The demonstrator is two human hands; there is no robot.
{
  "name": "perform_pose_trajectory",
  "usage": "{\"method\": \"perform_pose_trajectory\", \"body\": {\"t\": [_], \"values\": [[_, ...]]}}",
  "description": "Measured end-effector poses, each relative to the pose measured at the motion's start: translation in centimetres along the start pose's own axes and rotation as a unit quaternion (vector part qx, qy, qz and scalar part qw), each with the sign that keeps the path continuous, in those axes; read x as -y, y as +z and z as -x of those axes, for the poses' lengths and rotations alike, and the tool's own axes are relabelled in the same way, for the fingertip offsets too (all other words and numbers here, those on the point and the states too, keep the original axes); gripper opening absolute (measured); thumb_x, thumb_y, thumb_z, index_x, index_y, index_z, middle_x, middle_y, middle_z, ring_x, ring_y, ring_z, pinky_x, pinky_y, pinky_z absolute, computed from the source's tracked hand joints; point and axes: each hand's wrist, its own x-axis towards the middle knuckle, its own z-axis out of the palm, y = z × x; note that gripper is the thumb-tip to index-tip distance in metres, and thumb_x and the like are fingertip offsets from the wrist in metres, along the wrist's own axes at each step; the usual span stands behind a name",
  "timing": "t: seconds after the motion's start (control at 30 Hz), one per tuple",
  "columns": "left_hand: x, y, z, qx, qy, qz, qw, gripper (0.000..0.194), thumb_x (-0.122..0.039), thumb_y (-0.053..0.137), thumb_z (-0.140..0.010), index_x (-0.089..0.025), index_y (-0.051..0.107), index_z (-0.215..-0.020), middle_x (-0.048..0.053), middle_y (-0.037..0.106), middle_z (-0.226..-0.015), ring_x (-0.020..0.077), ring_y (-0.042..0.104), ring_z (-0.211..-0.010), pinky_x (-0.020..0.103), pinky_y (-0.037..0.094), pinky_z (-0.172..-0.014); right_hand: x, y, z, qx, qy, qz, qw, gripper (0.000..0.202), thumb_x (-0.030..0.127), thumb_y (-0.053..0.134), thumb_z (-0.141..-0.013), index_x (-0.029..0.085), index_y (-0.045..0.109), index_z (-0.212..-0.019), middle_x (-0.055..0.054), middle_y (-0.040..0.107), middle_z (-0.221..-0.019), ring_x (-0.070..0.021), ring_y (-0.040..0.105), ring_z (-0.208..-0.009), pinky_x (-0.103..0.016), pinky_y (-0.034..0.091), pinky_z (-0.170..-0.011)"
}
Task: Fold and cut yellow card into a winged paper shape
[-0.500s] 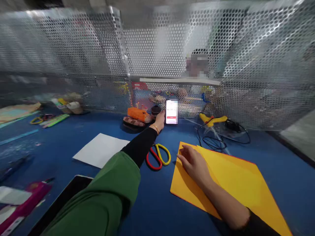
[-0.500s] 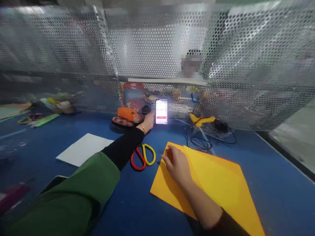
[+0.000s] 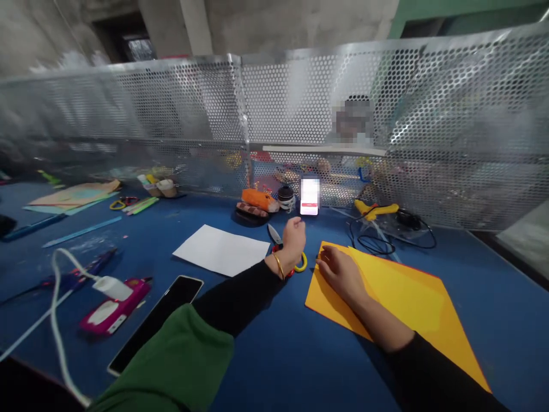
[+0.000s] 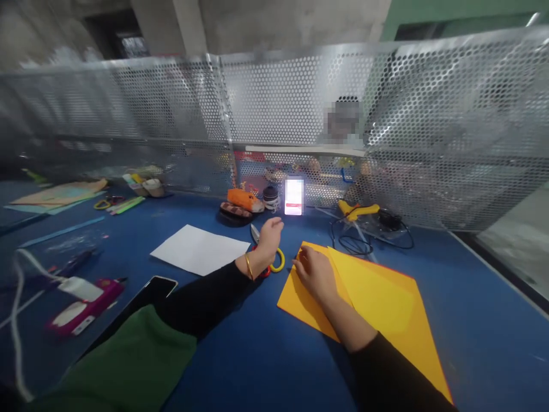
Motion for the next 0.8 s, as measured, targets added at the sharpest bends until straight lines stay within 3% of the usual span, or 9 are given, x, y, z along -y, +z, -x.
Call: {"method": "perform_pose_trajectory", "body": {"t": [0.1,0.2,0.27,0.4,0.53,0.63,0.73,0.8], "values": [[-0.2,-1.8,4.5,0.092,0.068,-0.205,0.972,0.036,-0.036,0.063,-0.095,-0.017,0.06,-0.127,0.011,0.059,-0.131,0.0259,0.061,-0.115,0.049,0.052,-0.098,0.6,-1.5,0.9,0.037,-0.044,0.054,0.997,0.024,0.036,0.057,-0.091,0.02,0.062,-0.108,-0.01,0.074,-0.105,-0.0251,0.068,-0.098,-0.035,0.05,-0.084],[-0.6,-3.8,7.3,0.177,0.143,-0.362,0.904,0.037,-0.024,0.074,-0.084,-0.018,0.066,-0.12,0.012,0.06,-0.137,0.0328,0.044,-0.137,0.055,0.025,-0.119,0.2,-3.8,3.0,0.062,-0.055,0.122,0.989,0.027,0.036,0.063,-0.087,0.018,0.063,-0.107,-0.014,0.072,-0.113,-0.0284,0.066,-0.105,-0.038,0.047,-0.091],[-0.8,-5.1,8.1,0.216,0.181,-0.438,0.854,0.036,-0.023,0.069,-0.086,-0.019,0.065,-0.122,0.011,0.056,-0.143,0.0332,0.038,-0.142,0.055,0.018,-0.121,-0.8,-5.6,4.9,0.061,-0.029,0.173,0.983,0.029,0.033,0.063,-0.086,0.014,0.062,-0.108,-0.02,0.07,-0.117,-0.033,0.064,-0.109,-0.043,0.046,-0.093],[-1.5,-6.6,8.4,0.245,0.225,-0.52,0.787,0.034,-0.021,0.055,-0.092,-0.019,0.063,-0.125,0.012,0.054,-0.146,0.0305,0.04,-0.14,0.052,0.022,-0.118,-3.2,-8.8,8.9,0.07,0.049,0.253,0.964,0.02,0.029,0.051,-0.092,0.012,0.061,-0.091,-0.023,0.071,-0.095,-0.0349,0.068,-0.092,-0.042,0.048,-0.077],[-2.9,-6.3,9.1,0.224,0.215,-0.552,0.774,0.025,-0.025,0.051,-0.093,-0.015,0.071,-0.104,0.015,0.067,-0.121,0.0307,0.054,-0.124,0.047,0.035,-0.109,-4.5,-10.5,11.0,0.104,0.084,0.285,0.949,0.012,0.017,0.048,-0.09,0.015,0.058,-0.085,-0.017,0.071,-0.091,-0.0276,0.069,-0.087,-0.034,0.046,-0.07],[-3.6,-4.8,10.5,0.213,0.183,-0.555,0.783,0.029,-0.039,0.051,-0.095,-0.019,0.07,-0.1,0.01,0.07,-0.109,0.0265,0.062,-0.112,0.038,0.045,-0.098,-4.4,-11.0,11.2,0.131,0.09,0.288,0.944,0.012,0.021,0.05,-0.091,0.017,0.059,-0.084,-0.014,0.072,-0.093,-0.0248,0.069,-0.089,-0.03,0.045,-0.069],[-3.7,-3.3,12.0,0.206,0.122,-0.561,0.792,0.044,-0.058,0.064,-0.084,-0.017,0.067,-0.1,0.01,0.07,-0.104,0.0263,0.068,-0.098,0.034,0.051,-0.082,-4.0,-11.1,11.1,0.151,0.095,0.288,0.941,0.016,0.029,0.052,-0.091,0.018,0.06,-0.083,-0.012,0.072,-0.094,-0.0234,0.07,-0.086,-0.029,0.044,-0.066],[-3.7,-2.7,12.6,0.191,0.09,-0.565,0.798,0.057,-0.06,0.074,-0.074,-0.015,0.064,-0.108,0.012,0.069,-0.109,0.0285,0.068,-0.101,0.034,0.052,-0.08,-3.8,-10.8,11.1,0.158,0.1,0.293,0.938,0.015,0.024,0.051,-0.09,0.017,0.061,-0.081,-0.012,0.072,-0.089,-0.0218,0.07,-0.081,-0.029,0.043,-0.064]]}}
